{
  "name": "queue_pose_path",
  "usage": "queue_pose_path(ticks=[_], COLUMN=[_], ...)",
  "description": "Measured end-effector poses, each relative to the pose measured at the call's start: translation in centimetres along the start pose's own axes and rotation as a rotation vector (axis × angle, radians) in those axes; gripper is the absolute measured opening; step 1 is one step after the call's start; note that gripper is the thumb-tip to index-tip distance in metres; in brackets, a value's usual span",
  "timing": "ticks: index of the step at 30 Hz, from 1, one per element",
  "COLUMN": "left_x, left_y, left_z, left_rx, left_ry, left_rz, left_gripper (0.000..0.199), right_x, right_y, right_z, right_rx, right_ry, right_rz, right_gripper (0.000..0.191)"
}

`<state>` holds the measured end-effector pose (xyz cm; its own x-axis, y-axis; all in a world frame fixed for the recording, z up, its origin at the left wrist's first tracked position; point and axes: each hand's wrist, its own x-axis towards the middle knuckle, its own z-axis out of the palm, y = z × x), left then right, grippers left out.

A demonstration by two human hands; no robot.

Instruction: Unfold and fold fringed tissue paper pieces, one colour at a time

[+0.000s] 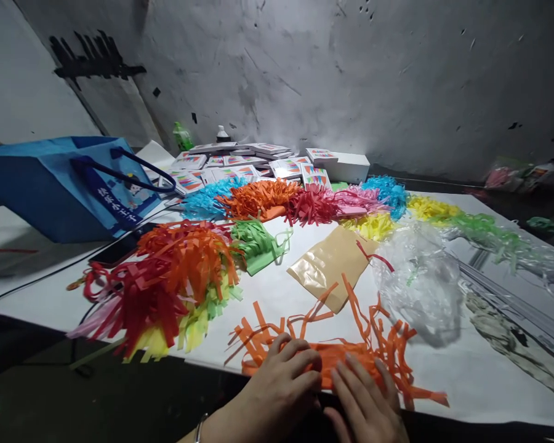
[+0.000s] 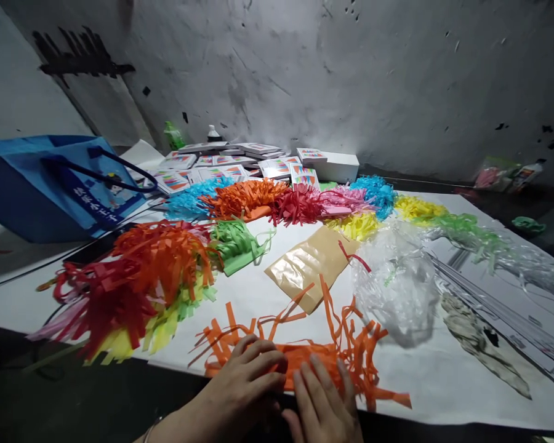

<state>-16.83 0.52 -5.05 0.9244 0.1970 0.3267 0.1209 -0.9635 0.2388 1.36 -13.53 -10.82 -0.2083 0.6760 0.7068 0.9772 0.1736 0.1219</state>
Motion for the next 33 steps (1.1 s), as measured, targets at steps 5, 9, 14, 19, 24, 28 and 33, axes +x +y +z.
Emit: queue_pose_path(ticks=[5,9,14,19,24,28,33], left_x=[0.1,0.2,0.0,-0.4,-0.6,-0.9,-0.2], left_y=[-4.0,-6.5,-2.7,-0.1,-0.5,-0.4,-0.1], left_z=[-0.9,-2.2,-0.2,1.8,1.0,1.4,2.6], left_rx=[0.203,0.370,0.124,-0.051,-0.090,-0.066,0.042], left_ry=[0.122,0.325,0.300,0.201,0.239,0.246,0.245], left_rz=[-0.169,-0.369,-0.036,0.061,0.110,0.012,-0.235], left_gripper=[0.034,0.040,0.023,0.026,0.035,0.033,0.027], right_x=[0.0,-0.1,0.0,-0.6,-1.2,-1.0,0.5], right_y=[-1.0,-1.4,-2.2,-1.1,0.6,-0.1,-0.9], right_z=[0.9,1.4,1.8,1.1,-0.4,-0.6,0.2], right_rx=[0.094,0.103,0.122,0.162,0.144,0.194,0.123], right_ry=[0.042,0.070,0.103,0.071,0.030,0.071,0.026], right_rz=[0.050,0.092,0.210,0.173,0.057,0.275,0.559], right_gripper=[0.025,0.023,0.020,0.021,0.022,0.013,0.027])
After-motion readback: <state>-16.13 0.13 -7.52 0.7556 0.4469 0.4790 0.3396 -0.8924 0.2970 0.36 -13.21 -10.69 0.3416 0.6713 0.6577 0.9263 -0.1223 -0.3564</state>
